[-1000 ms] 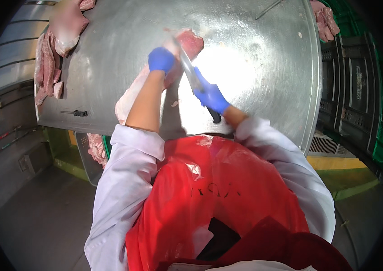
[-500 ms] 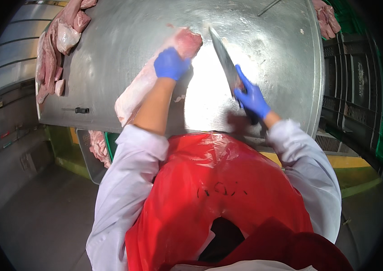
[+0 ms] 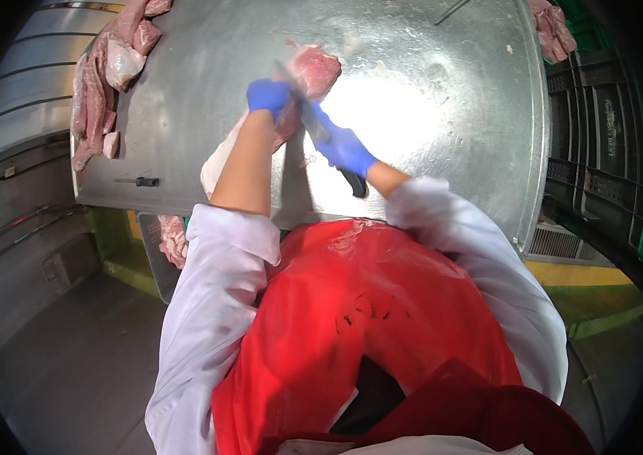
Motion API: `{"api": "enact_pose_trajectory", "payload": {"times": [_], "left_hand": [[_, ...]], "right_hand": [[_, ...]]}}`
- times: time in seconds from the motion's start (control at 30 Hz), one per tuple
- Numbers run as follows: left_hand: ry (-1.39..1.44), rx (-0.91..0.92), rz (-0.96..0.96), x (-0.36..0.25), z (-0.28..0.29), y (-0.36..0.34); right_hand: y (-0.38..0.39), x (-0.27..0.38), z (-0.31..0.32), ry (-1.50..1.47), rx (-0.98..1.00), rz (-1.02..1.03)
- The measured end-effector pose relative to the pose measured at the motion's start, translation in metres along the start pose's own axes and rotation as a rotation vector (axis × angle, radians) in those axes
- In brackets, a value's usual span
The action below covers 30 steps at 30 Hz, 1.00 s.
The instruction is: The person trims fat and connective tissue from large cuts of raw meat using a knife on a stainless steel table. Trimmed pieces are placed into a green basket while the cleaned meat is set aside on the table.
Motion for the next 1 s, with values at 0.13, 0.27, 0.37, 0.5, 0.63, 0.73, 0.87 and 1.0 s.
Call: {"api": "enact_pose_trajectory", "payload": {"times": [0.13, 0.27, 0.37, 0.5, 0.63, 0.73, 0.87, 1.0], "left_hand": [[0.218, 0.015, 0.161, -0.023, 0.005, 0.011], [0.073, -0.002, -0.067, -0.019, 0.006, -0.018], [0.145, 0.005, -0.101, 0.033, 0.008, -0.038], [0.378, 0.112, 0.107, -0.024, 0.028, -0.003], [0.491, 0.098, 0.273, -0.012, 0.051, -0.001], [0.211, -0.084, -0.082, -0.032, 0.071, 0.024], [0.553, -0.295, -0.081, -0.084, 0.057, 0.069], [0.777, -0.440, -0.022, -0.055, 0.053, 0.088]], "right_hand": [[-0.029, 0.020, 0.007, -0.003, -0.051, 0.022], [-0.058, 0.021, -0.012, -0.161, 0.009, -0.072], [0.013, 0.019, -0.040, 0.044, 0.033, 0.007], [-0.019, 0.043, -0.028, 0.033, 0.054, -0.179], [-0.020, 0.051, -0.053, -0.018, 0.054, -0.083], [0.043, 0.039, -0.074, -0.047, 0.162, -0.065], [-0.069, -0.062, -0.125, -0.040, 0.081, 0.130], [0.020, -0.072, -0.158, 0.020, 0.157, 0.257]]}}
Point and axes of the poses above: each hand's wrist, its own y-axis away from the middle knuckle, its own z-axis out of the back of the hand, x = y × z, the point moved 8 cm from there along -y, towards the middle knuckle, and after that the axes turned 9 degrees about -x, right-handed, at the moved point
